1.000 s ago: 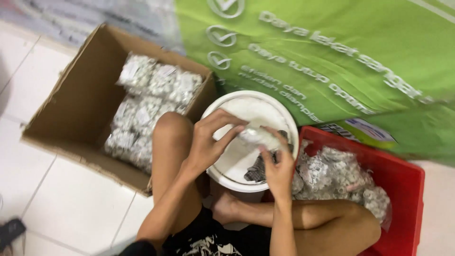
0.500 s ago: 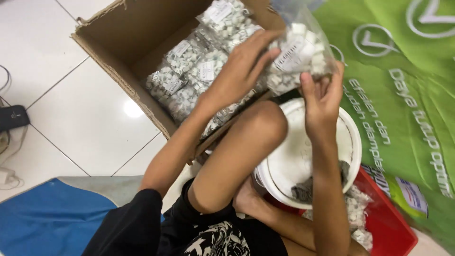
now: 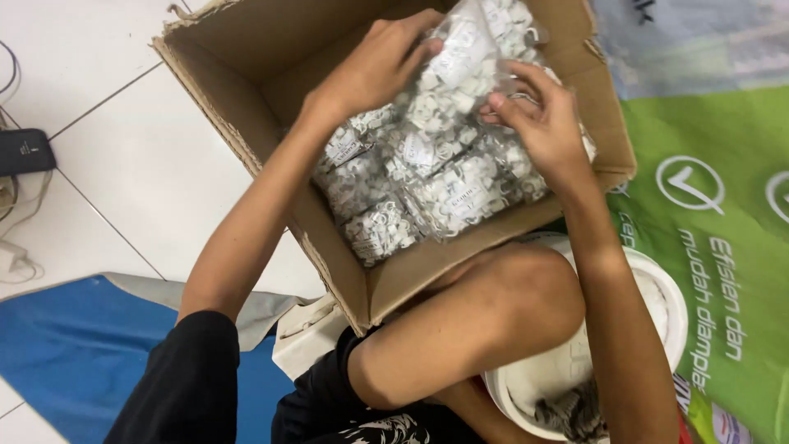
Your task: Wiping small plastic bags with a cloth and sorting them into a bin
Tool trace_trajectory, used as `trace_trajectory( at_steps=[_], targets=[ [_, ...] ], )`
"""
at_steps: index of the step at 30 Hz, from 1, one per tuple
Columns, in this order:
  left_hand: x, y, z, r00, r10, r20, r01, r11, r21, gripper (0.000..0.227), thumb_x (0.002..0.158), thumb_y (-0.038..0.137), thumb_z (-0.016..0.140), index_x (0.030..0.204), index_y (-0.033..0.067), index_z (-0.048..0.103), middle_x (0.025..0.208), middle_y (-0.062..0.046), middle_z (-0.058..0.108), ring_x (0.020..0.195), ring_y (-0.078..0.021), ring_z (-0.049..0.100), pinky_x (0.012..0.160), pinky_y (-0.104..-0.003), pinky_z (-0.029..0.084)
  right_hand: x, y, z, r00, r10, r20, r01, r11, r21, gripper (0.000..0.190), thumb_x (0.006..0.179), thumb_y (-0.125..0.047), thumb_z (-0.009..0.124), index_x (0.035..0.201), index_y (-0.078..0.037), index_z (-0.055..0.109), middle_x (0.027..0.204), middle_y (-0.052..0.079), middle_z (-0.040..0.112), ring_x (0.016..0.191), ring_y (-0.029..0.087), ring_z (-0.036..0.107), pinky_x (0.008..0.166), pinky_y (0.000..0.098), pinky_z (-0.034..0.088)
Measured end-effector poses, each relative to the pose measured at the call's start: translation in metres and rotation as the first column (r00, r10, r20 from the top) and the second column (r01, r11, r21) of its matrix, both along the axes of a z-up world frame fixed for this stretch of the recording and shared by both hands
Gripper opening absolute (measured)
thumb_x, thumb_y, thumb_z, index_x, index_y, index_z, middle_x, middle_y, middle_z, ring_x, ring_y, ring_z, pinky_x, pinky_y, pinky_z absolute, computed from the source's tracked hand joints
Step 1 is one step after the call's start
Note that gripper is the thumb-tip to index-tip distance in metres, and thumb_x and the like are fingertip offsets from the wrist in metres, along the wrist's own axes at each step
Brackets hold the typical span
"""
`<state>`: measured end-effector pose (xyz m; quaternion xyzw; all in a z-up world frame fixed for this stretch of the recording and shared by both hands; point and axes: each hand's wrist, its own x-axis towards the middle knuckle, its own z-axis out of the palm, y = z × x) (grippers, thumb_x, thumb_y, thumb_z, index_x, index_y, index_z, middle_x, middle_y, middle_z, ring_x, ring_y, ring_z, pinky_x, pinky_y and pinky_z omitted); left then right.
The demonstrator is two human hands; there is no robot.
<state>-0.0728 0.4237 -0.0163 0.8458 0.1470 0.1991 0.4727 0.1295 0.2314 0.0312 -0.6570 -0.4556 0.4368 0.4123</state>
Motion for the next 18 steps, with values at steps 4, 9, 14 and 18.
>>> trace_trajectory(
  at_steps=[4,9,14,18],
  targets=[
    [-0.020,0.031,-0.030,0.984,-0.045,-0.175,0.036,0.998,-0.050,0.022,0.121,0.019,0.045,0.127,0.0017,0.058,0.109,-0.016,0.070,0.091,-0.0316,0.066,0.079,-0.051,0.044,-0.025,0.038,-0.013,0.994,0.094,0.054,-0.081,0.975,-0.205,0.057,0.110,-0.026,0.062,0.159,-0.003,0.048,0.155,0.018,0.065,0.136,0.030,0.070,0.111,0.0437,0.065],
    [-0.023,0.039,-0.057,0.773,0.007,-0.634,-0.190,0.957,-0.221,0.025,0.118,0.015,0.045,0.136,0.0055,0.058,0.107,-0.020,0.074,0.088,-0.0324,0.071,0.079,-0.054,0.053,-0.028,0.069,-0.055,0.920,0.384,0.082,-0.325,0.863,-0.386,0.077,0.113,-0.036,0.053,0.169,0.007,0.023,0.171,0.035,0.034,0.153,0.045,0.047,0.126,0.0540,0.038],
    [-0.010,0.027,-0.062,0.684,0.001,-0.729,-0.285,0.921,-0.265,0.026,0.119,0.027,0.037,0.134,0.0110,0.052,0.123,-0.016,0.054,0.115,-0.0368,0.054,0.087,-0.060,0.048,-0.041,0.075,-0.050,0.822,0.534,0.197,-0.390,0.780,-0.488,0.075,0.116,-0.031,0.048,0.169,0.009,0.014,0.175,0.034,0.021,0.161,0.048,0.026,0.130,0.0623,0.020],
    [0.000,0.023,-0.057,0.466,-0.076,-0.881,-0.231,0.951,-0.204,0.060,0.115,0.029,0.052,0.170,0.0166,0.033,0.168,-0.014,0.041,0.153,-0.0409,0.045,0.110,-0.072,0.047,-0.046,0.060,-0.064,0.658,0.649,0.382,-0.486,0.753,-0.443,0.066,0.116,-0.017,0.050,0.165,0.018,0.022,0.176,0.037,0.014,0.164,0.048,0.018,0.133,0.0571,0.015]
  ],
)
